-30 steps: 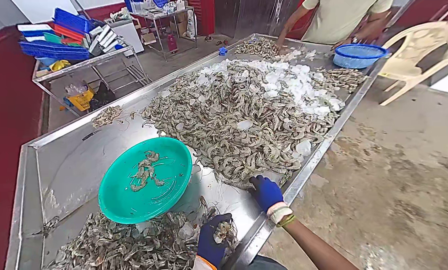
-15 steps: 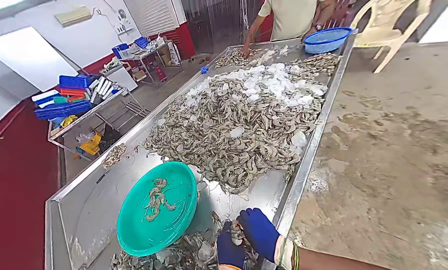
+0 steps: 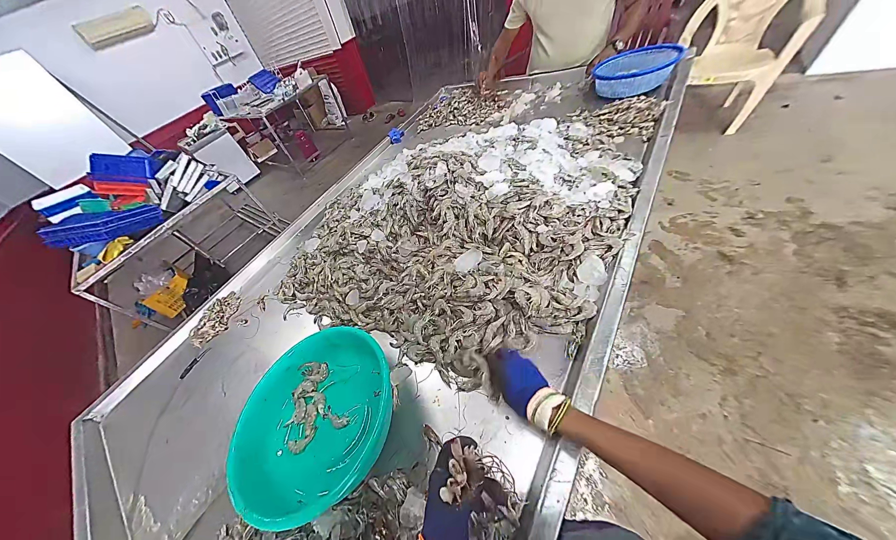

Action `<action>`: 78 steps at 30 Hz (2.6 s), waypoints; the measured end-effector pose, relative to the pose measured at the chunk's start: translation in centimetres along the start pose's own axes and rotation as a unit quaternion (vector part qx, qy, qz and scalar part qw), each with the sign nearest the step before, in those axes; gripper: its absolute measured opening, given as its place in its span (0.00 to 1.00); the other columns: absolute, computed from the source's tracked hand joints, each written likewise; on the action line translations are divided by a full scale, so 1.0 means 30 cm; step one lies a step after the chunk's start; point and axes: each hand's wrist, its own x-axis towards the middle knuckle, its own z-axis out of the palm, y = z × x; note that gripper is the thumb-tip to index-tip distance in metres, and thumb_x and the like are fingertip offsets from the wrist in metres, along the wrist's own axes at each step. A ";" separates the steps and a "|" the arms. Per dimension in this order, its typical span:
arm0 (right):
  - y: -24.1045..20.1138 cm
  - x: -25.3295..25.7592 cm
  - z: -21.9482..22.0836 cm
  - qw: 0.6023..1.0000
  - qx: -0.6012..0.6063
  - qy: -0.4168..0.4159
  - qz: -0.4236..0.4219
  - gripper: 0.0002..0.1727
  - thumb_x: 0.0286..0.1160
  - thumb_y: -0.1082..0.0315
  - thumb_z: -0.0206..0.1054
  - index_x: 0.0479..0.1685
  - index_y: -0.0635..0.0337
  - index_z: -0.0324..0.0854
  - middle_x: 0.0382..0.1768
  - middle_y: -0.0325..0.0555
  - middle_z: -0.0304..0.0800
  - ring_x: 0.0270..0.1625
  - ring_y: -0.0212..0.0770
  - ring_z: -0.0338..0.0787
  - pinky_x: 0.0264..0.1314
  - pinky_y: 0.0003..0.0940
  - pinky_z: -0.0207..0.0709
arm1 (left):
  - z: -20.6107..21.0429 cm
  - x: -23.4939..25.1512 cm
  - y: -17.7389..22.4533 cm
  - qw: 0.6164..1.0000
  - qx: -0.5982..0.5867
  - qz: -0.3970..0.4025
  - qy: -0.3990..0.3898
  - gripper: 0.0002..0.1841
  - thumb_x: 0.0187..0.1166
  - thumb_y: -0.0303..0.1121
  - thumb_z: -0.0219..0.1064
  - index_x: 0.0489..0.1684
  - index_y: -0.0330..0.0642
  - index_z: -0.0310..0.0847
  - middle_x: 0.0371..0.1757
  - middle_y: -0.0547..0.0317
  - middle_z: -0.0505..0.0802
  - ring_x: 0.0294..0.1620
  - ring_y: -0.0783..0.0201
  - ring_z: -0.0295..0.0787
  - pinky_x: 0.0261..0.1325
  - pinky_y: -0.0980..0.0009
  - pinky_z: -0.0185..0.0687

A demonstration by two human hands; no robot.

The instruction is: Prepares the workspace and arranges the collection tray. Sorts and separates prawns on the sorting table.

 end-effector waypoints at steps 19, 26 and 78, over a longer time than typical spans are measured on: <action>-0.037 0.140 -0.070 0.882 -0.144 -0.107 -0.436 0.16 0.76 0.83 0.64 0.60 0.66 0.88 0.66 0.64 0.87 0.70 0.70 0.84 0.73 0.68 0.73 | -0.019 -0.060 -0.017 0.995 -0.016 -0.023 0.097 0.24 0.67 0.20 0.72 0.64 0.18 0.76 0.61 0.39 0.92 0.59 0.60 0.94 0.58 0.61 0.94; 0.099 0.115 -0.100 0.924 -0.175 -0.072 -0.333 0.16 0.77 0.73 0.69 0.60 0.48 0.92 0.63 0.65 0.87 0.65 0.73 0.85 0.64 0.72 0.76 | -0.037 -0.103 -0.037 0.988 -0.054 -0.047 0.134 0.23 0.63 0.14 0.75 0.59 0.19 0.79 0.53 0.42 0.95 0.54 0.59 0.96 0.57 0.60 0.95; -0.132 -0.288 0.044 0.963 -0.108 -0.180 -0.170 0.19 0.87 0.54 0.59 0.52 0.58 0.90 0.58 0.65 0.89 0.64 0.69 0.87 0.62 0.70 0.78 | -0.077 -0.165 -0.002 0.997 0.033 0.007 0.072 0.27 0.61 0.14 0.71 0.65 0.20 0.75 0.54 0.53 0.91 0.52 0.80 0.87 0.62 0.80 0.84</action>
